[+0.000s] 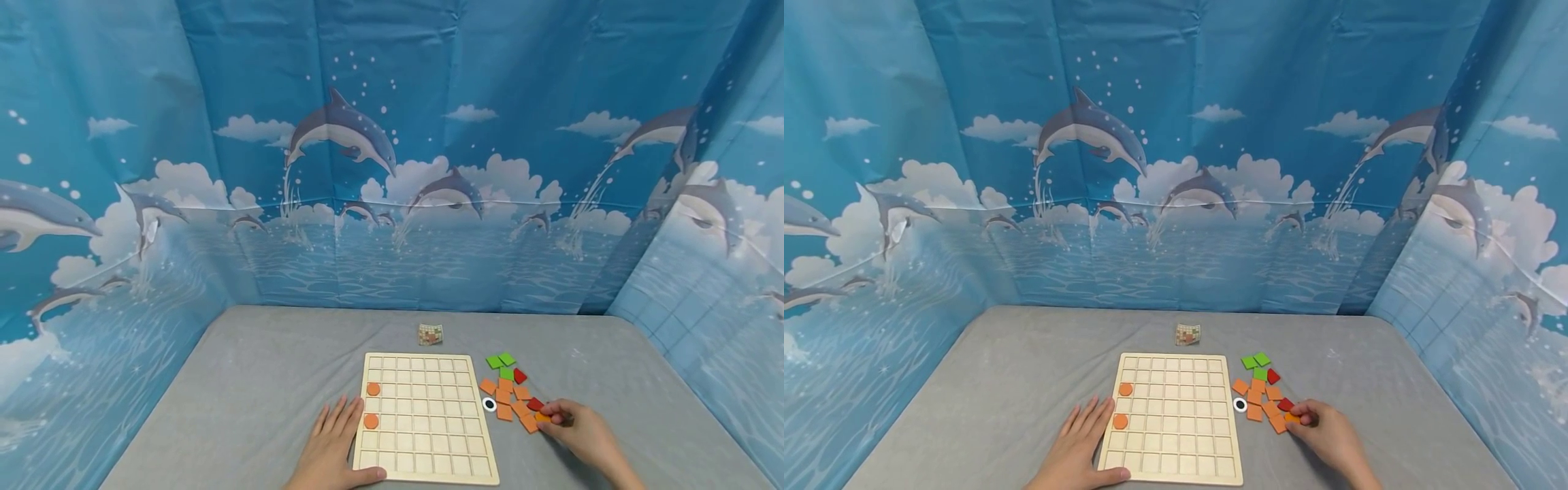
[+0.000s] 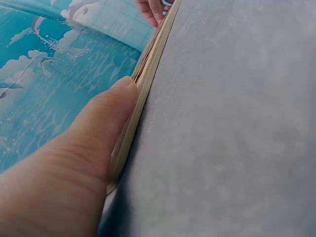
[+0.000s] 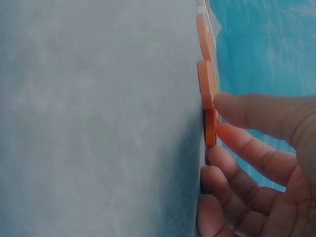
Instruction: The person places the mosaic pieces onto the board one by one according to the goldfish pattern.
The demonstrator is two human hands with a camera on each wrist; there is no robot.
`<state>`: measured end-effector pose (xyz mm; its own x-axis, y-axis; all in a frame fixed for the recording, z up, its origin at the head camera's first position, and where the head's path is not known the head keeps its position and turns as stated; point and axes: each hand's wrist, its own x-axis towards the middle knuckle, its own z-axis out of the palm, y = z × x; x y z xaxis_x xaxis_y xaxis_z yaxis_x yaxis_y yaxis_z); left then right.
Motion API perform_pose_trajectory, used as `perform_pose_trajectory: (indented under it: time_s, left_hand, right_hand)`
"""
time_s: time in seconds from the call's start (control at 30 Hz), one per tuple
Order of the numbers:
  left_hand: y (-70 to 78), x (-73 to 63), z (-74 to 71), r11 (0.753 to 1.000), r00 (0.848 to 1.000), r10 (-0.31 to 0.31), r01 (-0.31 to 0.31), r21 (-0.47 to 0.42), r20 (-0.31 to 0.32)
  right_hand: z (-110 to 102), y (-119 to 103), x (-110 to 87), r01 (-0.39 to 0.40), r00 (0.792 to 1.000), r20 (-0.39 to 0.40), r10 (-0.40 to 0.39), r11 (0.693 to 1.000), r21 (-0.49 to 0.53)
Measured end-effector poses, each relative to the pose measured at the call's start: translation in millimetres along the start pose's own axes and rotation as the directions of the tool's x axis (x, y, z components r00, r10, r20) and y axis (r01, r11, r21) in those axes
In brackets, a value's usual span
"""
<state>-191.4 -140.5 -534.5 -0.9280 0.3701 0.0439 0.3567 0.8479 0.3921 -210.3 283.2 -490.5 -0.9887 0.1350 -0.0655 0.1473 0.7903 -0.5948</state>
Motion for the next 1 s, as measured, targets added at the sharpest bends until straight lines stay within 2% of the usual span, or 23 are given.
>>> perform_pose_trajectory:
  time_s: [1.0]
  left_hand:
    - [-0.1,-0.7,1.1,1.000,1.000,0.004,-0.003,0.013,-0.014]
  right_hand:
    - [-5.0,4.8,-1.3,-0.011,0.999,0.038,0.012,1.000,-0.028]
